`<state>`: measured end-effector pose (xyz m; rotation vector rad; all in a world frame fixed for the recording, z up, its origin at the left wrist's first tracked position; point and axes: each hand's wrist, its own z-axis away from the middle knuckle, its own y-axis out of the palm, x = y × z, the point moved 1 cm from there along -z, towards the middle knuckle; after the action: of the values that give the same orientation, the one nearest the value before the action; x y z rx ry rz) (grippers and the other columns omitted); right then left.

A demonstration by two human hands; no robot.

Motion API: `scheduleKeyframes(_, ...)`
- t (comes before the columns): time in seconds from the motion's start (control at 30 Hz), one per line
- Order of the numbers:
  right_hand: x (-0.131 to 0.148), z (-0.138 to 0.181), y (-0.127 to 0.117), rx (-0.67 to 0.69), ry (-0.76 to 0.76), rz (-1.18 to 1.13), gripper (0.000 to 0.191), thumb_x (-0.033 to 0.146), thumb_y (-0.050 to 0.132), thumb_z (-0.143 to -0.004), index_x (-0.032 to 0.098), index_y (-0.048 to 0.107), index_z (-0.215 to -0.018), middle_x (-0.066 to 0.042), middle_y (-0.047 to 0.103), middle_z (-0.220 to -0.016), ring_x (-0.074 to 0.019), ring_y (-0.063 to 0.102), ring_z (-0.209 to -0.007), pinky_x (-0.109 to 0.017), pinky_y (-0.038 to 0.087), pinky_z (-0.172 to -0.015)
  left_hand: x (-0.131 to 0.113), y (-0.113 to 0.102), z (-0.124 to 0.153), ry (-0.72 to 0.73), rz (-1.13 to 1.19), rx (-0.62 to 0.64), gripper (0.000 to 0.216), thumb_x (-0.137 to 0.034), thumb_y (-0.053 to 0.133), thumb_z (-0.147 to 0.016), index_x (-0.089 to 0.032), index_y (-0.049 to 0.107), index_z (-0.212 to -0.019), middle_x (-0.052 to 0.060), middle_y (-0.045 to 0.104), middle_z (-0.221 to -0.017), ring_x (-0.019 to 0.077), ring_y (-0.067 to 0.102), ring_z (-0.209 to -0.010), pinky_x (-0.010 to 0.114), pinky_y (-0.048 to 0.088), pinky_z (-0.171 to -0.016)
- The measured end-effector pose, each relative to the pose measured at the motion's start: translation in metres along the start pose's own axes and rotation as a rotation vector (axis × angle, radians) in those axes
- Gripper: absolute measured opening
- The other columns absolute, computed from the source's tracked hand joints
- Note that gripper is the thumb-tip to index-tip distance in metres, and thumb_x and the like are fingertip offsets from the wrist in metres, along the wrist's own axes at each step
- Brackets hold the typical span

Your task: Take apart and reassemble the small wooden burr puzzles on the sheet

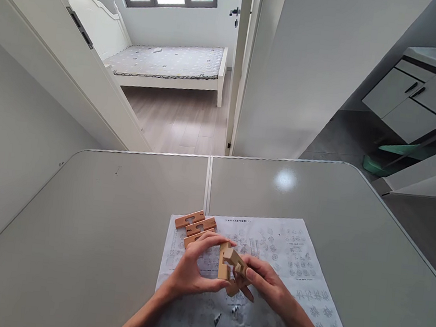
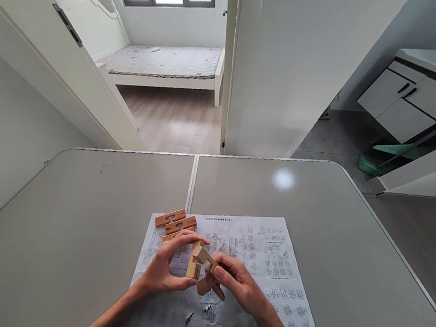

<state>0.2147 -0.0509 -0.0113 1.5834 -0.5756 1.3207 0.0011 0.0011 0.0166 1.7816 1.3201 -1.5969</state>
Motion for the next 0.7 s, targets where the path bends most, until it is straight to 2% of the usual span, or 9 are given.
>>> scheduleKeyframes(0.13,0.002,-0.001,0.002,-0.091,-0.032,0.004,0.035,0.052,0.055,-0.105,0.019,0.063,-0.095,-0.002,0.056,-0.083,-0.0113,0.048,-0.057,-0.028,0.046,-0.059,-0.001,-0.011,-0.003,0.073,-0.253,-0.016,0.067,-0.037,0.087,-0.074,-0.025,0.061,-0.135,0.011,0.073,-0.122,0.0321,0.063,-0.121,0.048,0.05,-0.107)
scheduleKeyframes(0.27,0.003,-0.003,0.005,-0.134,-0.018,0.02,0.037,0.054,0.054,-0.104,0.019,0.061,-0.092,-0.001,0.054,-0.085,-0.0105,0.047,-0.055,-0.028,0.043,-0.056,0.001,-0.022,-0.006,0.159,-0.422,0.034,0.07,-0.035,0.087,-0.075,-0.026,0.058,-0.138,0.01,0.071,-0.129,0.0328,0.057,-0.131,0.051,0.044,-0.115)
scheduleKeyframes(0.53,0.008,-0.004,0.007,-0.118,0.018,0.024,0.039,0.055,0.054,-0.104,0.019,0.059,-0.092,-0.002,0.062,-0.081,-0.0098,0.046,-0.052,-0.027,0.043,-0.054,0.002,-0.029,-0.006,0.116,-0.573,0.176,0.057,-0.034,0.086,-0.075,-0.026,0.064,-0.127,0.01,0.06,-0.146,0.0347,0.042,-0.144,0.055,0.039,-0.119)
scheduleKeyframes(0.7,0.008,-0.005,0.007,-0.096,0.038,0.024,0.038,0.053,0.054,-0.105,0.018,0.061,-0.094,-0.003,0.064,-0.082,-0.009,0.047,-0.052,-0.026,0.045,-0.054,0.001,-0.031,-0.003,0.06,-0.643,0.232,0.055,-0.029,0.083,-0.076,-0.03,0.064,-0.127,0.007,0.053,-0.153,0.0348,0.037,-0.148,0.056,0.035,-0.123)
